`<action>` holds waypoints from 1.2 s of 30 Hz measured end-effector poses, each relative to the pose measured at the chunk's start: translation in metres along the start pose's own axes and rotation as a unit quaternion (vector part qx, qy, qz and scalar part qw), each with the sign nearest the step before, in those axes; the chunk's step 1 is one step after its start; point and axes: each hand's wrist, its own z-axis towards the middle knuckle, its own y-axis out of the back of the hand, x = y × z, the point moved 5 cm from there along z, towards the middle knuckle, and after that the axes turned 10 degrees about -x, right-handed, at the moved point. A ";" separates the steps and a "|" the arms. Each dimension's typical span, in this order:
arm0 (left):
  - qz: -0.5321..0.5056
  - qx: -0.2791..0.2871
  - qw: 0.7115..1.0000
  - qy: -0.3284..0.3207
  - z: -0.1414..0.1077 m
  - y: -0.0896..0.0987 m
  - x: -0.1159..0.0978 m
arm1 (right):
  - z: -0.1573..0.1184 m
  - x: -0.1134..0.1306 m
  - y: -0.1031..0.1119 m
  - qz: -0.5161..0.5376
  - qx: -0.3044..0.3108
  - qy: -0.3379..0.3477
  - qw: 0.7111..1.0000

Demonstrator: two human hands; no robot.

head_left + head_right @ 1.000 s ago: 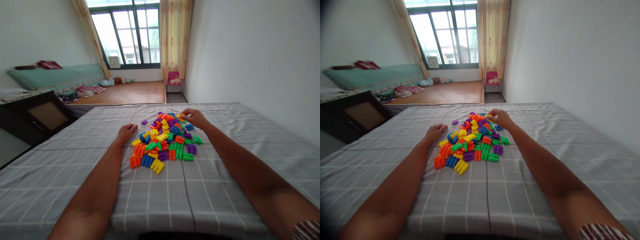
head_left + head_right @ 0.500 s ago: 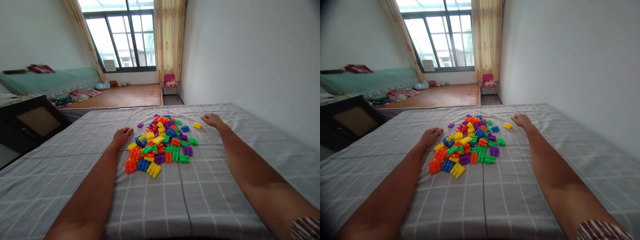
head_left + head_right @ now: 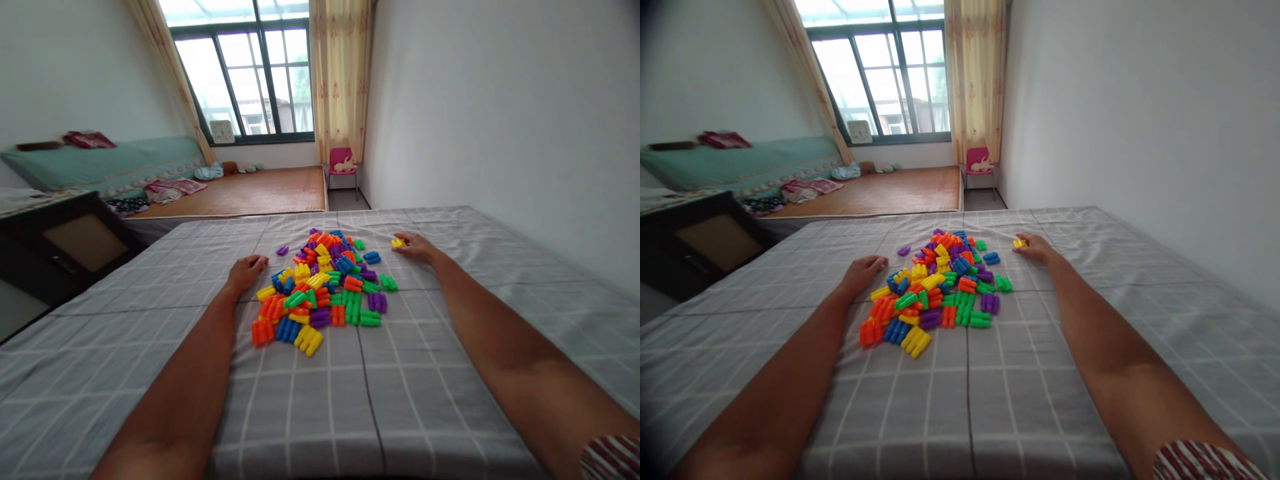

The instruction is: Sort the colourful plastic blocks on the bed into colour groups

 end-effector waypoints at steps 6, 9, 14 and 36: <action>-0.106 0.045 0.993 -0.005 -0.006 0.001 -0.025 | 0.005 -0.013 0.002 -0.127 -0.069 0.038 0.989; -0.166 0.114 0.979 -0.022 -0.013 0.001 -0.054 | 0.010 -0.005 0.002 -0.178 -0.141 0.094 0.969; -0.123 0.254 0.953 -0.108 -0.026 -0.007 -0.080 | 0.008 0.036 -0.002 -0.157 -0.169 0.209 0.950; -0.121 0.111 0.954 -0.252 -0.042 -0.024 -0.142 | -0.062 0.197 -0.036 0.136 0.046 0.258 0.955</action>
